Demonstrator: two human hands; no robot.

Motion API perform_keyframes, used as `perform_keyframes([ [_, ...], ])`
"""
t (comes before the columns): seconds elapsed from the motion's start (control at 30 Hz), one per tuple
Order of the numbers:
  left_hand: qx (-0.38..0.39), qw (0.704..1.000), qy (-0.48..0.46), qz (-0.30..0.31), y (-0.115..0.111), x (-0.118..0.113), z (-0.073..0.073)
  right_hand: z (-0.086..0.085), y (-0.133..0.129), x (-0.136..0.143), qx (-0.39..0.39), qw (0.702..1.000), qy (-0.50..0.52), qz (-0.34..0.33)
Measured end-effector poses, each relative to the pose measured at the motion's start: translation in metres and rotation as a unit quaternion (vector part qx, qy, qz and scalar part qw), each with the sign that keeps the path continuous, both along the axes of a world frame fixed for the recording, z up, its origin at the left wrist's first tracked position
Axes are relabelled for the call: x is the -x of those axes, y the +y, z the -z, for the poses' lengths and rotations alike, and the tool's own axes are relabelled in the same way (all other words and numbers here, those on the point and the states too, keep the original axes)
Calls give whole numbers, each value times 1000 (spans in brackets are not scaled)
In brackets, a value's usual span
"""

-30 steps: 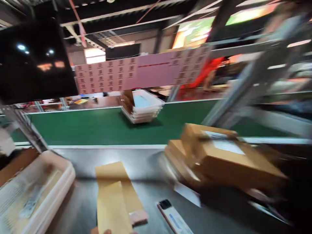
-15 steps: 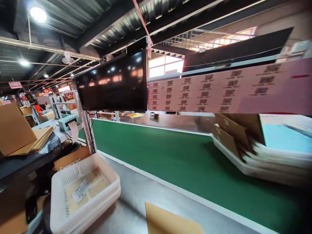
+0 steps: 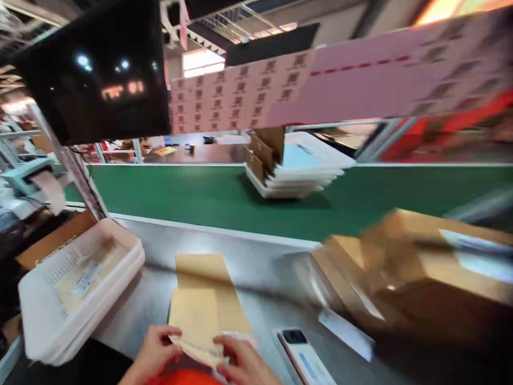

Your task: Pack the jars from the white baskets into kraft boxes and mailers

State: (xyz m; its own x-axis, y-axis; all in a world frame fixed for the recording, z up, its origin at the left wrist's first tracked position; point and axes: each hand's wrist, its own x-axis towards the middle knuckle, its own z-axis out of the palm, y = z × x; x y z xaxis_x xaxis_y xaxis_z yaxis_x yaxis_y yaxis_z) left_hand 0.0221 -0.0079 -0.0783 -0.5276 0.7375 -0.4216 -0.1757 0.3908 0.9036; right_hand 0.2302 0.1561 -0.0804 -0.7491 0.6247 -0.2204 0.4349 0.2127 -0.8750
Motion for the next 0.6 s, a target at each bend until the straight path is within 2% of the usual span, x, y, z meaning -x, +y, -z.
perform_keyframes([
  [0.07, 22, 999, 25, -6, -6, -1, 4, -10, -5, 1, 55, 998, 10, -2],
  [0.17, 6, 998, 60, 1, -12, 2, 1, -14, -9, 6, 77, 996, 37, 27],
  [0.27, -14, 995, 98, -18, -12, 2, -10, -15, -14, 4, 61, 995, 63, 50],
  [0.33, -21, 994, 105, -3, -11, 2, -23, -19, -13, -1, 82, 992, 77, 54],
  [0.47, -23, 989, 110, 100, -11, 13, -56, -44, -1, -13, 124, 987, 101, -22],
  [0.53, -24, 981, 136, 140, -11, 22, -68, -57, 7, -18, 97, 987, 102, -84],
  [0.6, -18, 968, 177, 176, -10, 32, -74, -64, 15, -21, 37, 987, 103, -115],
])
